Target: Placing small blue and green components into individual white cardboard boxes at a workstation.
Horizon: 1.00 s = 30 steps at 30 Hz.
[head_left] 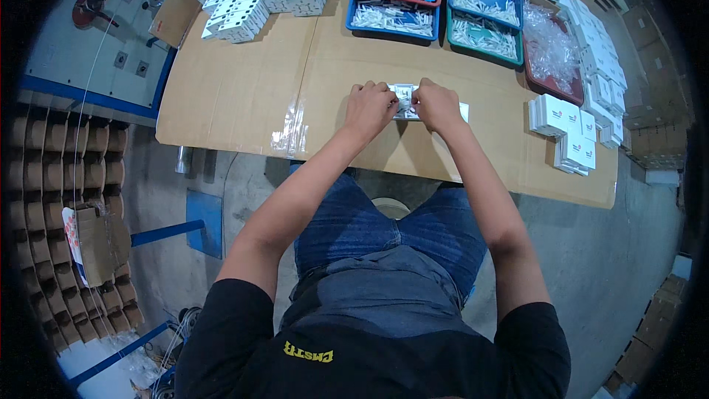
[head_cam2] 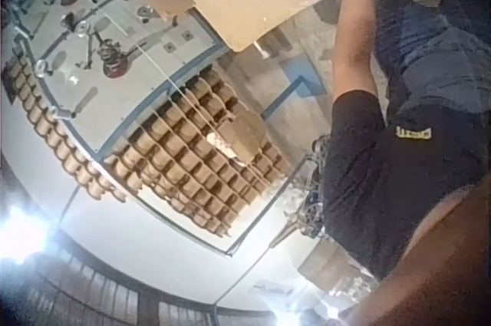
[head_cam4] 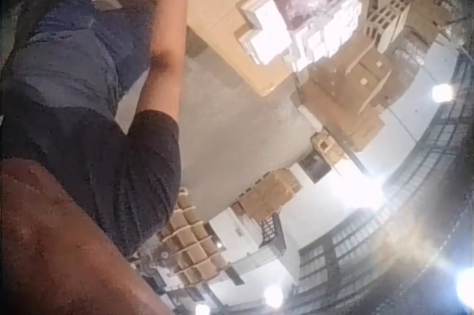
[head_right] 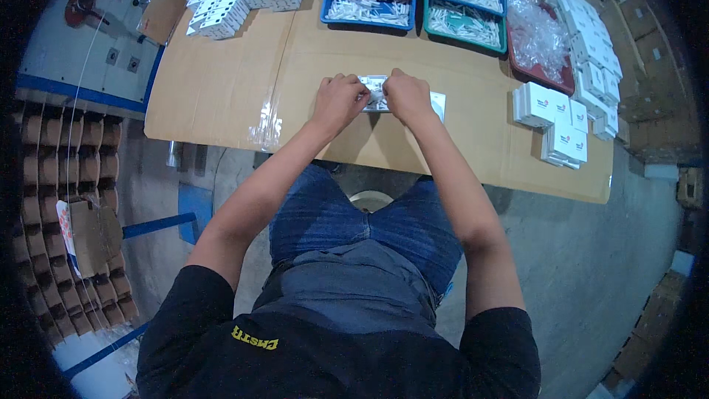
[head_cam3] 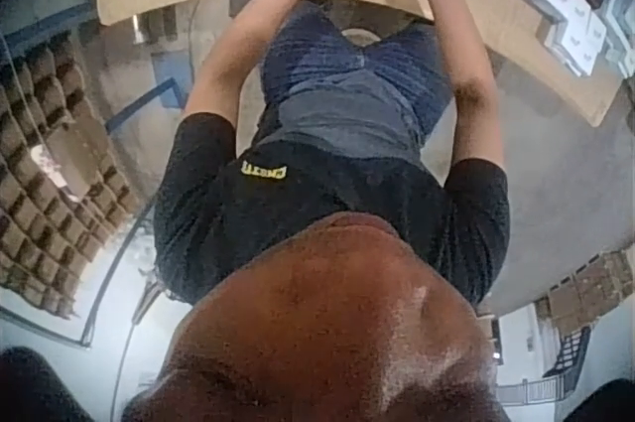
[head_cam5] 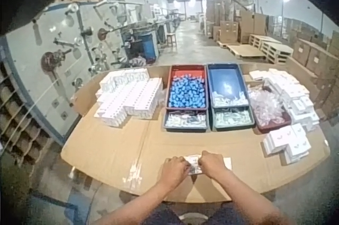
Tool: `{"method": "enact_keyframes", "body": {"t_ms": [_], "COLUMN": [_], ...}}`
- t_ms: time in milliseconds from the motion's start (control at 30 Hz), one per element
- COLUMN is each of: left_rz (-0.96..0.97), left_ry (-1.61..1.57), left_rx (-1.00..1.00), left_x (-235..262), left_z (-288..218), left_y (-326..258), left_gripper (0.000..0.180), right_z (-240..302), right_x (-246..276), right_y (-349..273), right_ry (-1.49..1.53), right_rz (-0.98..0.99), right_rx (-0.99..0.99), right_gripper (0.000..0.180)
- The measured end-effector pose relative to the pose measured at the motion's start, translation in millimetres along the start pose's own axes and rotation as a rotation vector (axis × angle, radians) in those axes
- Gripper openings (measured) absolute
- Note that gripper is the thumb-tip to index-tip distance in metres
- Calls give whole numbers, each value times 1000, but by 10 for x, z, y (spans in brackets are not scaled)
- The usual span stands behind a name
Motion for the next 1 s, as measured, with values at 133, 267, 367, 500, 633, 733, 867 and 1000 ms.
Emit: {"method": "enact_keyframes", "body": {"t_ms": [133, 267, 367, 500, 633, 733, 867, 1000], "left_rz": [-10, -109, -229, -218, -233, -142, -124, -120], "left_ry": [21, 25, 19, -85, -24, -60, -109, -114], "left_rx": [-38, -22, -31, -5, -99, -69, -5, -8], "left_x": [32, 26, -3, -52, 61, 55, 25, 25], "left_z": [-56, -102, -113, -40, -120, -83, -44, -59], "left_y": [-21, -145, -255, -300, -284, -284, -279, -287], "left_gripper": [11, 12, 13, 15, 14, 15, 14, 15], "right_z": [12, 41, 46, 46, 56, 84, 59, 7], "right_x": [-19, -25, 10, 5, -31, 50, 44, -22], "right_y": [-147, -260, -279, -295, -316, -288, -289, -276], "right_ry": [33, 33, 139, 217, 93, 8, 275, 294], "right_rz": [-55, -146, -192, -198, -173, -141, -93, -33], "right_rx": [47, 36, 34, 4, 10, 21, 121, 108], "right_gripper": [10, 11, 10, 8, 12, 15, 15, 16]}}
Point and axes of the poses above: each hand's wrist, its own y-axis towards the middle knuckle, its own x-axis out of the back of the hand, z = x × y, the point moved 6 cm from there along y, towards the middle knuckle, and after that the axes turned 3 degrees about -y, right-handed, at the moved point
